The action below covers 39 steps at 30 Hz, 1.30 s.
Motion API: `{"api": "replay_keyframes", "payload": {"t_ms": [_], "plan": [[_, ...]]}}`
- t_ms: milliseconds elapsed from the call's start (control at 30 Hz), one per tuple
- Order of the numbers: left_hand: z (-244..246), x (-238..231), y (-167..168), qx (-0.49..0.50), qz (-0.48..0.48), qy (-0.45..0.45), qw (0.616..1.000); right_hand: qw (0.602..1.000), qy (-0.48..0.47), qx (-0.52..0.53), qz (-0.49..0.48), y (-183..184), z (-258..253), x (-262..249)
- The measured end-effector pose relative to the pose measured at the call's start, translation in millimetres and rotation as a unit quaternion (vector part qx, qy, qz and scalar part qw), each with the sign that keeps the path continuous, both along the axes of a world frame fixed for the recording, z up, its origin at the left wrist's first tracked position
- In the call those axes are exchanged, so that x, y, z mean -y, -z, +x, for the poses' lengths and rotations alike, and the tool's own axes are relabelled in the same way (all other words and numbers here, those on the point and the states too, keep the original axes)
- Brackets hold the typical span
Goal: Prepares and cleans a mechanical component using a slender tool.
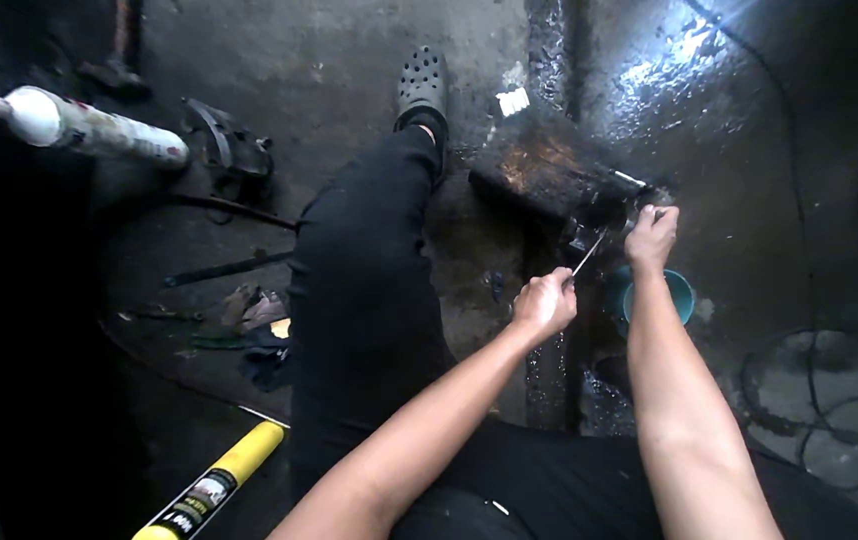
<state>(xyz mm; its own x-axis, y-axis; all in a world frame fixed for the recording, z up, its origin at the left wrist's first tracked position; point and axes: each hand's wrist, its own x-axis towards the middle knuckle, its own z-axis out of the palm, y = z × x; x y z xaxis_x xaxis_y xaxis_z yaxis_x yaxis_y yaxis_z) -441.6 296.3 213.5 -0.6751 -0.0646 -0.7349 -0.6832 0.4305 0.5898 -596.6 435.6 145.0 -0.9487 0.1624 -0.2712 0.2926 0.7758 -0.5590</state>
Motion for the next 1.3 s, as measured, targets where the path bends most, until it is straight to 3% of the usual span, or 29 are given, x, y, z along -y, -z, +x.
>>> {"api": "replay_keyframes", "payload": {"t_ms": [100, 200, 367, 533, 667, 800, 1000, 1167, 1300], "plan": [[-12, 8, -26, 0.036, 0.009, 0.028, 0.999, 1.0, 0.005, 0.004, 0.004, 1, 2, 1], [-19, 6, -26, 0.037, 0.02, -0.005, 0.999, 1.0, 0.012, 0.002, 0.008, 3, 3, 1], [-4, -5, 6, 0.002, 0.052, -0.07, 0.996, 1.0, 0.005, 0.006, 0.01, 1, 2, -1], [18, -6, 50, -0.102, -0.068, 0.057, 0.991, 1.0, -0.002, 0.009, 0.014, 2, 1, -2], [5, -2, 20, -0.032, 0.026, -0.004, 0.999, 1.0, -0.003, 0.007, 0.003, 3, 3, -3], [-4, 10, -10, 0.028, 0.047, 0.004, 0.998, 1.0, 0.006, 0.008, 0.005, 1, 4, -1], [0, 4, 18, -0.017, 0.047, -0.018, 0.999, 1.0, 0.006, 0.006, 0.009, 2, 1, 0], [5, 4, -7, 0.029, 0.067, -0.016, 0.997, 1.0, 0.008, 0.001, 0.012, 2, 7, -3], [-15, 3, 0, 0.029, 0.072, -0.037, 0.996, 1.0, 0.012, 0.005, 0.011, 2, 3, 1]]}}
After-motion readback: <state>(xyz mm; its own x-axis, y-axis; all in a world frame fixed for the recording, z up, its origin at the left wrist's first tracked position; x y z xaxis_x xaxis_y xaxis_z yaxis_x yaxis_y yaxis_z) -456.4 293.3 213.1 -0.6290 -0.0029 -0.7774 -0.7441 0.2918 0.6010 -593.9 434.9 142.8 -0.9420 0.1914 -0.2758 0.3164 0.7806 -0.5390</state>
